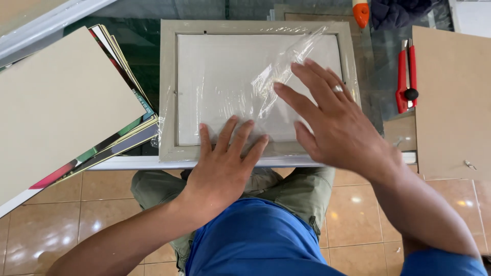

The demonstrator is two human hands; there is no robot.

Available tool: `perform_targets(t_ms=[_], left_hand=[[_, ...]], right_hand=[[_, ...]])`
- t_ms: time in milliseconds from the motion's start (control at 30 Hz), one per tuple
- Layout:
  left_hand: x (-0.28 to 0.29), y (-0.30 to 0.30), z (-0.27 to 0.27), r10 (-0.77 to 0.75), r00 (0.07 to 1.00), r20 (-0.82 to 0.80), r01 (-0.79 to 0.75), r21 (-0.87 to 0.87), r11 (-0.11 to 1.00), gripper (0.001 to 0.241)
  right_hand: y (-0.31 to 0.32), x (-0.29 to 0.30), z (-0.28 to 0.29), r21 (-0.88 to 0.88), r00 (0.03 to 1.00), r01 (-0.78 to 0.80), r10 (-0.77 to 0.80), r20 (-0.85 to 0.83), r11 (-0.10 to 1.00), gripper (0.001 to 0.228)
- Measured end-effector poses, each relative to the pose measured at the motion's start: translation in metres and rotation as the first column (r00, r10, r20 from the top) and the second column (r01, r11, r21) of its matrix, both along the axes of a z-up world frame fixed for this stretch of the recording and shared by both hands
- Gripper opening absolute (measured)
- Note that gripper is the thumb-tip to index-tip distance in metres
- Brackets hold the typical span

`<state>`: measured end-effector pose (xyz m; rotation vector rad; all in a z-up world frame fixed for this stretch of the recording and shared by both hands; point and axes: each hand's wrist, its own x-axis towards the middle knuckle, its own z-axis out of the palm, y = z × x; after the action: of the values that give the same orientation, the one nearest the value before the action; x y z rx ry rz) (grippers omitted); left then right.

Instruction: Cleaning a picture frame with a brush and cloth before inserting a picture and securing the back.

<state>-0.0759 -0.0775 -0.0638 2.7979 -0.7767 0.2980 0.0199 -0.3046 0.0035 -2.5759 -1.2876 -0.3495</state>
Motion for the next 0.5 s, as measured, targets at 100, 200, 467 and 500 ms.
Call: perform_targets(t_ms=[100,200,467,500], left_hand=[[-0.001,-0.001,0.002,-0.002,1.000,0.018,0.002,-0.005,1.000,0.058],[-0.002,-0.002,-0.001,0.013,0.998,0.062,-0.012,-0.004,1.000,0.056],[-0.002,0.001,0.001,0.029,0.999,0.040,-0.031,0.056,0.998,0.084],[-0.001,0.000,0.004,0.048,0.995,0.083,-0.052,0.049,0.997,0.081]], right_hand=[[0.020,0.038,0.003,-0.095,0.992,-0.123,0.122,-0.019,0.988,0.085],[0.030,0.060,-0.007,-0.252,0.980,-0.200,0.196,-0.039,0.947,0.080],[-0.025,0.021,0.002,-0.324,0.990,-0.119,0.137,0.033,0.938,0.016],[-0.033,0.016,0.000,-0.316,0.995,-0.100,0.100,-0.015,0.943,0.018]])
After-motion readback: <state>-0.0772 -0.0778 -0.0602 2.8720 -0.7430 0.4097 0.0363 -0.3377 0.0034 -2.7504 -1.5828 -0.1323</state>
